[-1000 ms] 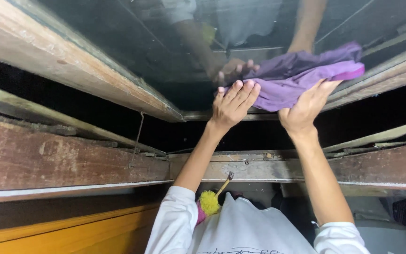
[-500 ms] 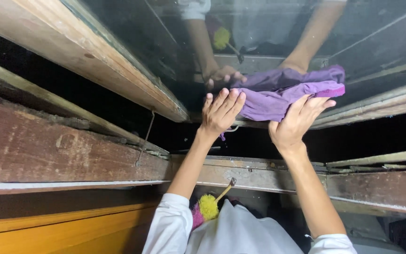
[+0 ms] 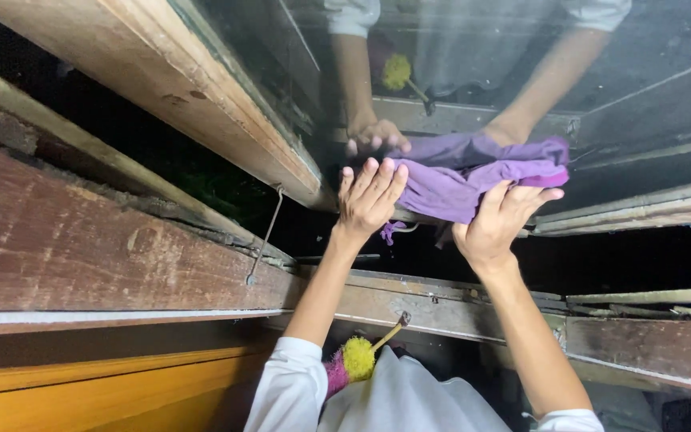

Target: The person wipes a wooden window sill and the glass pane with a purple cloth. They repeatedly rub the sill and the glass surface, moving the cloth back and forth across the areas.

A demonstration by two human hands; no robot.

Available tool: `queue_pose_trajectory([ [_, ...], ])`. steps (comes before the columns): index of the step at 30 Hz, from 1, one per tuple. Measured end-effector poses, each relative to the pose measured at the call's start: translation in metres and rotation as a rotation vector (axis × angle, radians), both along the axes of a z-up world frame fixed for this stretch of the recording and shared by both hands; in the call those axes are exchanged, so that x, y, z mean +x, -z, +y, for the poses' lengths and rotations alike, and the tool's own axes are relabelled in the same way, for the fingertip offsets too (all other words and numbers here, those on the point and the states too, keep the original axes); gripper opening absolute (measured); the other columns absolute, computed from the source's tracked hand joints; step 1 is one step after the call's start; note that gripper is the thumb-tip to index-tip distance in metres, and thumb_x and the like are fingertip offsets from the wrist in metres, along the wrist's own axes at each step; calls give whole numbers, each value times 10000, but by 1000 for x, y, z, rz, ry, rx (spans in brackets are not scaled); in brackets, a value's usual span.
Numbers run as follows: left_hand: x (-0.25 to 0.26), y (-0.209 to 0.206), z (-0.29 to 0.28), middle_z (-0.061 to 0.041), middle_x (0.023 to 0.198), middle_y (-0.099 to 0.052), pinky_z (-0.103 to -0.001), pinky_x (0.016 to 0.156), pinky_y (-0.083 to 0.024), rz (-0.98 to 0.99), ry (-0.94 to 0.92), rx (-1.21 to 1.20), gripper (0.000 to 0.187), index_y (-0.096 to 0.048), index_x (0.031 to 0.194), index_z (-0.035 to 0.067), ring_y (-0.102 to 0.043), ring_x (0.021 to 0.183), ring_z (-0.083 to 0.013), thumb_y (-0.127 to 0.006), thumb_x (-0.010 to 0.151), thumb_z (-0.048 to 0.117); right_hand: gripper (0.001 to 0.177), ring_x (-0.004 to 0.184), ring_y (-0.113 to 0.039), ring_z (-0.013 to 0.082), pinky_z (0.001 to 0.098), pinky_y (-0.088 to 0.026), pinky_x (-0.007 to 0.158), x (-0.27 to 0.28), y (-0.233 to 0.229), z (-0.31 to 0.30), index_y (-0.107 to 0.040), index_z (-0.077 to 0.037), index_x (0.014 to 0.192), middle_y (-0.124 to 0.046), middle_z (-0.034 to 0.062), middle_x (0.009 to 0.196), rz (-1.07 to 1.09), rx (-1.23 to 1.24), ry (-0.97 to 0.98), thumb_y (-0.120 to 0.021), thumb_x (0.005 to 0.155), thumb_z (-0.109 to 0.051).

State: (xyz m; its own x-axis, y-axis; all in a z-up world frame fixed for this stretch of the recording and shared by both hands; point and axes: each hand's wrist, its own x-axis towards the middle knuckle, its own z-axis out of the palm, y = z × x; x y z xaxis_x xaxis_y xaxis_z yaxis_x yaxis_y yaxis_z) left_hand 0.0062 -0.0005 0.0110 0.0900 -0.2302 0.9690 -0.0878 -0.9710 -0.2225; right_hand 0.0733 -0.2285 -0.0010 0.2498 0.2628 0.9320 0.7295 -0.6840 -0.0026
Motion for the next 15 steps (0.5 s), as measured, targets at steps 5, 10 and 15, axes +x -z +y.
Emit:
queue_pose_trajectory([
  [5, -4, -23, 4, -119, 1571, -476, -485, 1277, -144, -25, -31, 13, 473, -575, 1444, 137, -399, 1488, -281, -366, 1029, 53, 649, 1327, -270, 742, 757, -113, 1116, -2, -21, 11, -544, 266, 1229, -377, 570, 1375, -80, 27, -26, -557, 1047, -357],
  [10, -4, 50, 25, -85, 1414, -640, -538, 1239, -233, 16, -49, -68, 426, -732, 1270, 199, -537, 1382, -288, -497, 932, 88, 507, 1323, -329, 733, 779, -129, 1122, 3, 27, 22, -618, 214, 1093, -522, 515, 1260, -101, -11, -50, -596, 991, -282],
  [15, -13, 45, 32, -113, 1353, -677, -533, 1221, -290, -6, -65, -88, 379, -761, 1201, 148, -579, 1343, -292, -535, 918, 35, 443, 1312, -441, 680, 703, -120, 1188, -5, 30, 31, -618, 162, 1096, -521, 465, 1322, -99, -59, -57, -591, 962, -259],
])
